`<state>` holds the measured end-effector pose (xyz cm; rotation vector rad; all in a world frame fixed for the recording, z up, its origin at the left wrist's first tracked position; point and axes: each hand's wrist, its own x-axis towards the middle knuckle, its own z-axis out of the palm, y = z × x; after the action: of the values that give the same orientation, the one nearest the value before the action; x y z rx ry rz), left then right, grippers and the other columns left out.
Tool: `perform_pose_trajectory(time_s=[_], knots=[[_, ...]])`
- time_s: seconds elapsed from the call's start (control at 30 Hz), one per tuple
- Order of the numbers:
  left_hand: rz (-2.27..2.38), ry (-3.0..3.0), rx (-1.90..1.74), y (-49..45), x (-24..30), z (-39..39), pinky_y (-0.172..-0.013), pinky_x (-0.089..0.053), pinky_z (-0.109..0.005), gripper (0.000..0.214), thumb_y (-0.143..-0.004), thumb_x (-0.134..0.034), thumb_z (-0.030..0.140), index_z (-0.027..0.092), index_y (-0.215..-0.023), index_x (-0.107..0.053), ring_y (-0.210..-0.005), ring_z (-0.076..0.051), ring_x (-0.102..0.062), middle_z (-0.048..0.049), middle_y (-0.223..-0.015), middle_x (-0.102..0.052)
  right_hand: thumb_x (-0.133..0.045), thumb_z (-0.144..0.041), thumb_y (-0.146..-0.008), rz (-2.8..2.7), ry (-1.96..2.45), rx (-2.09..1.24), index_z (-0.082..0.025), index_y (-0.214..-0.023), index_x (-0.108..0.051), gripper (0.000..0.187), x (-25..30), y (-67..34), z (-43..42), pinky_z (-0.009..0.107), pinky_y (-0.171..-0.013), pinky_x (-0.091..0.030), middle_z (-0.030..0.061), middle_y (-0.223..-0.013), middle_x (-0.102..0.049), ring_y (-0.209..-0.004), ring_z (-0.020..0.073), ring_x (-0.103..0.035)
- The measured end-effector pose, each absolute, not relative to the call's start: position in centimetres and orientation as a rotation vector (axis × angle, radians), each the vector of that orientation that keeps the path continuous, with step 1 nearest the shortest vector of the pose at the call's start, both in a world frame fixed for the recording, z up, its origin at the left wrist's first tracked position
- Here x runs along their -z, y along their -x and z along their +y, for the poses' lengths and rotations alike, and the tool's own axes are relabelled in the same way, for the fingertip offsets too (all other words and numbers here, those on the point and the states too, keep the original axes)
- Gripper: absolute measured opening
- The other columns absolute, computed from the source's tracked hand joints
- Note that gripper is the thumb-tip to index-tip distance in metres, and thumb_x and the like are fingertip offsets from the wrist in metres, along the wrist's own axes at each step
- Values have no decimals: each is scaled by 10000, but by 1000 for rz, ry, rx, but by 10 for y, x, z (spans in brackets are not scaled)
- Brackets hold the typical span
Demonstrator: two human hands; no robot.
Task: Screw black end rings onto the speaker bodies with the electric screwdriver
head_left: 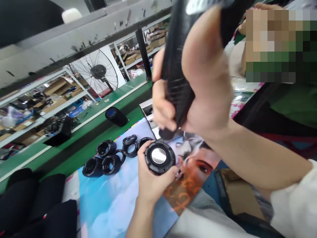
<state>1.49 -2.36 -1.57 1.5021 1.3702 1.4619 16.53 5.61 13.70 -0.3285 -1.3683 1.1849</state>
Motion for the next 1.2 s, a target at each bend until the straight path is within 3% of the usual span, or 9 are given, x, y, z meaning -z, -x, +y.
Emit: perform_pose_trajectory(time_s=[0.1,0.33,0.47,0.67,0.77,0.9,1.07,1.2], knots=[[1322,-1426,-1439,-19,14,-26,-947,-648,-416,809,-617,-958,383,230,-1329,-605,-1137,-315,-758,-112,-1310,-719,-893,-602,-823,-1230,333,-1012,-238,-822,-564,490,-106,-169,85,276,-316,-357,-70,-519,-542,-358,125,-465],[1348,-1439,-1413,-13,17,-26,-1025,-601,-420,856,-585,-978,312,242,-1353,-606,-1225,-327,-726,-112,-1379,-697,-933,-623,-767,-1217,492,-1064,-248,-817,-520,560,-64,-167,110,246,-324,-337,-72,-523,-541,-362,112,-455],[1348,-1461,-1406,-13,15,-24,-1040,-593,-415,846,-583,-975,284,241,-1345,-611,-1224,-319,-727,-106,-1369,-705,-956,-575,-751,-1189,496,-1150,-243,-814,-514,556,-57,-170,109,242,-307,-353,-72,-514,-547,-350,118,-459],[1314,-1511,-1419,-10,15,-22,-1017,-599,-394,828,-608,-990,320,256,-1347,-622,-1191,-301,-741,-83,-1345,-711,-880,-567,-849,-1182,481,-1147,-230,-815,-567,461,-62,-179,101,243,-295,-357,-67,-495,-541,-324,118,-447],[1293,-1585,-1412,-8,15,-21,-991,-611,-381,815,-620,-1002,339,268,-1342,-631,-1164,-291,-751,-75,-1327,-714,-900,-629,-803,-1154,373,-978,-230,-819,-570,518,-75,-177,101,258,-288,-344,-80,-501,-519,-332,119,-457],[1323,-1526,-1413,-9,13,-21,-971,-618,-379,821,-603,-1003,336,270,-1332,-632,-1140,-288,-757,-73,-1313,-717,-955,-617,-735,-1179,398,-997,-241,-806,-536,568,-71,-170,106,254,-283,-345,-85,-516,-527,-337,116,-458],[1329,-1464,-1420,-14,10,-22,-964,-615,-391,827,-548,-989,301,246,-1293,-635,-1115,-296,-762,-83,-1278,-731,-945,-618,-747,-1177,461,-1062,-252,-804,-524,560,-52,-171,109,246,-284,-343,-87,-497,-532,-327,121,-448],[1344,-1456,-1401,-14,9,-22,-969,-610,-393,818,-549,-975,290,242,-1289,-630,-1116,-294,-760,-82,-1270,-732,-913,-617,-781,-1160,447,-1070,-244,-778,-564,510,-71,-178,102,258,-269,-331,-77,-478,-533,-302,123,-431]])
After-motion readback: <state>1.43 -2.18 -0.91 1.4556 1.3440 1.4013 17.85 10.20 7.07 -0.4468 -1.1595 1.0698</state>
